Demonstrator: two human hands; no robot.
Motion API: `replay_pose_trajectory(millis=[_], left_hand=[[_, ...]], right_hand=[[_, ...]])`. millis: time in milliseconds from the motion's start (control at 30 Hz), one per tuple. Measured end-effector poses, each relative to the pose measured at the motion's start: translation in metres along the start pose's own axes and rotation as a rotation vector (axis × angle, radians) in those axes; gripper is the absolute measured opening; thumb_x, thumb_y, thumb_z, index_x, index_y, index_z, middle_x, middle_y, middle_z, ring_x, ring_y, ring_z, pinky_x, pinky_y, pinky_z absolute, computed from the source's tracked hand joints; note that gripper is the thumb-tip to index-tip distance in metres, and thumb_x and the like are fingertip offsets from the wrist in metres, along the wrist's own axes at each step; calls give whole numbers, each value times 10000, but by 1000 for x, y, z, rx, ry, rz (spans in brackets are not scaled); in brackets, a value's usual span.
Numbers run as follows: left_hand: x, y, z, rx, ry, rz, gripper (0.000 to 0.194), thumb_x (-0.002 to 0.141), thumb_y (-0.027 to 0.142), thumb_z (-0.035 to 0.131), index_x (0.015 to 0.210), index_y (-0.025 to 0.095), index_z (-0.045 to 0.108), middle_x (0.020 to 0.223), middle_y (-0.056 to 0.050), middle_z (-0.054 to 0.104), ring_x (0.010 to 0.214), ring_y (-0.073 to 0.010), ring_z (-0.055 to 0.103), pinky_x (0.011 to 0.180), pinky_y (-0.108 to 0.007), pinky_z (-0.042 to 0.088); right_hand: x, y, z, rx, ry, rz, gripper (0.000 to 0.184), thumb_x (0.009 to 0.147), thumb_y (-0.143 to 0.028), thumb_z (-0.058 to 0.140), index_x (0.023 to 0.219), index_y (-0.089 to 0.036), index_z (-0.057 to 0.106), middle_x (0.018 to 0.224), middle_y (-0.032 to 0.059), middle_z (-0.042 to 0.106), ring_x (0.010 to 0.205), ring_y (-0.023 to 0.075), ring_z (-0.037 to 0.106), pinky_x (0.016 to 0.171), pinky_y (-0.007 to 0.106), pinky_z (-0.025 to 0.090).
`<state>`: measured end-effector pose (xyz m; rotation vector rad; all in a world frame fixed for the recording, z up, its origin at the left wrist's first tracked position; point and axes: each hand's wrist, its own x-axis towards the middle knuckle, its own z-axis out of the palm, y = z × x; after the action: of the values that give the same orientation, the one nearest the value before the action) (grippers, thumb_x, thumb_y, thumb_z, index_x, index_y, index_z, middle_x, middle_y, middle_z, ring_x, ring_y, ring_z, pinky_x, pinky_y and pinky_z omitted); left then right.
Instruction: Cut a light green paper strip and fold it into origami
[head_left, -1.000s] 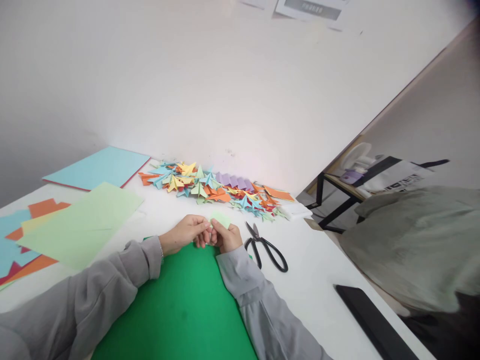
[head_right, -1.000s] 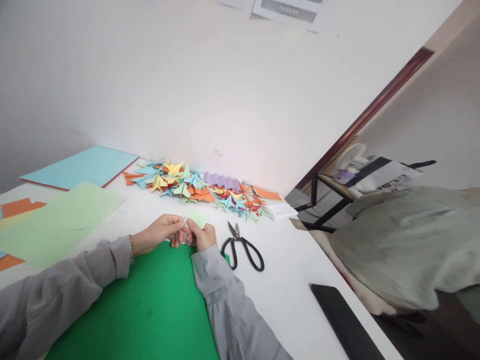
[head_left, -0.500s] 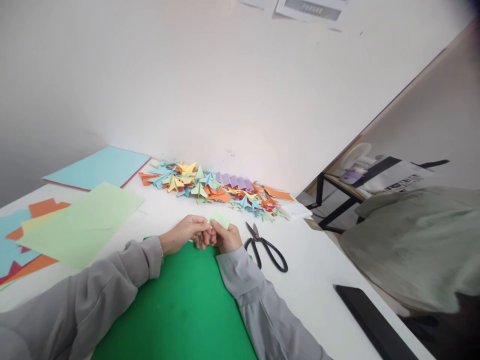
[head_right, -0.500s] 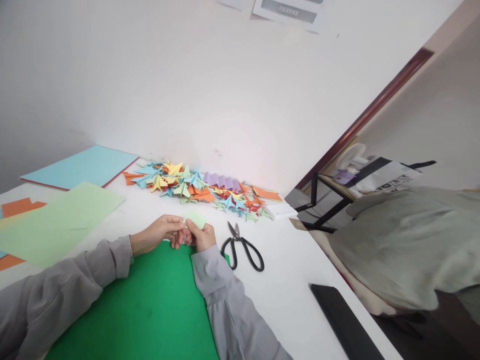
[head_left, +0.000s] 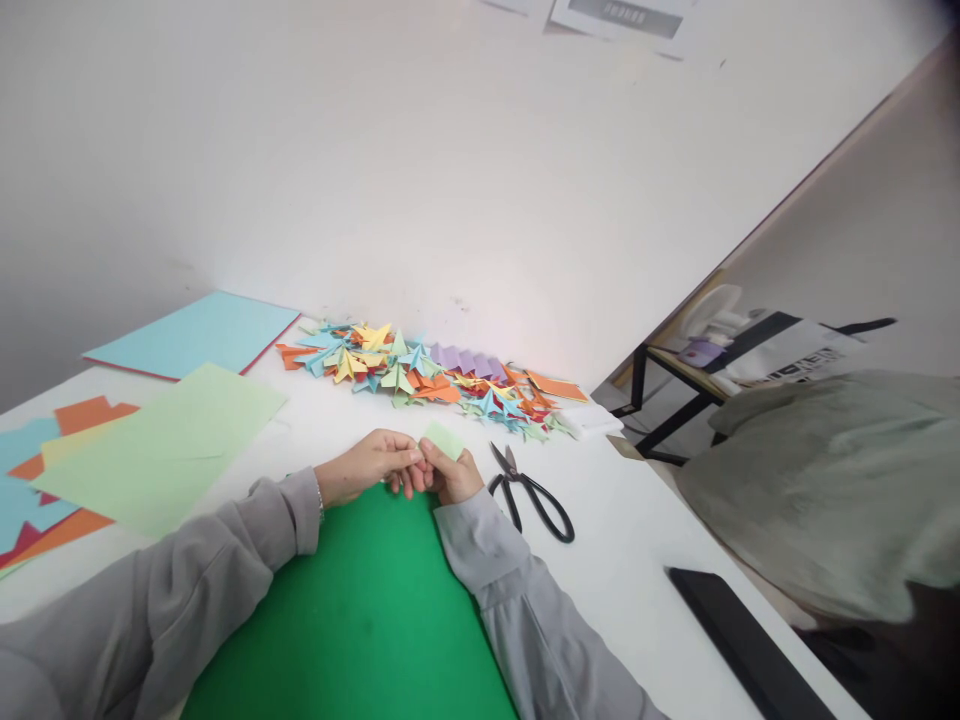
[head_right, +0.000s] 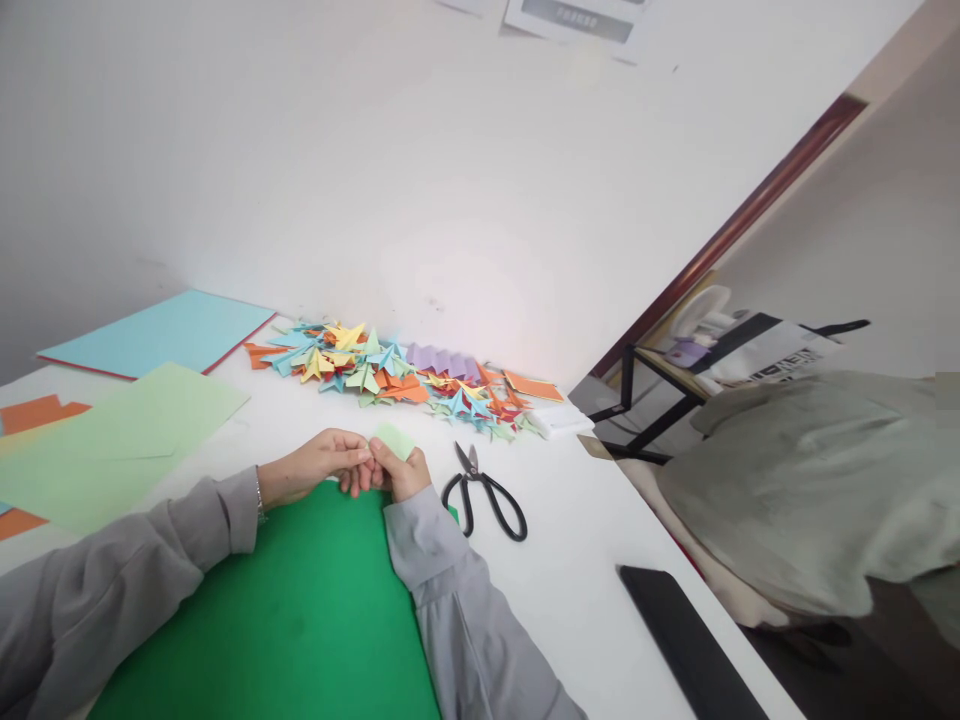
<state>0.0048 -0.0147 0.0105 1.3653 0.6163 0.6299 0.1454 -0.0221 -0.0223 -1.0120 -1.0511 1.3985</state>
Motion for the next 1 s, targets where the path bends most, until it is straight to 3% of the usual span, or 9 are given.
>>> replay_pose_trajectory(millis=[567, 1000], left_hand=[[0, -1, -3, -99, -31, -5, 265, 746, 320, 485, 679, 87, 591, 578, -57, 601, 456, -114, 553, 429, -209, 345], [-2, 2, 3, -19, 43, -18, 283, 717, 381, 526, 631, 112, 533, 534, -18, 574, 416, -84, 521, 398, -185, 332]], right_hand=[[2, -1, -2, 71, -23, 34, 452, 610, -457, 645, 325, -145, 485, 281, -4, 447, 289, 87, 405, 316, 214, 249], [2, 1, 1, -3, -33, -29, 463, 614, -476, 637, 321, -152, 485, 272, -4, 449, 266, 85, 392, 310, 221, 226]])
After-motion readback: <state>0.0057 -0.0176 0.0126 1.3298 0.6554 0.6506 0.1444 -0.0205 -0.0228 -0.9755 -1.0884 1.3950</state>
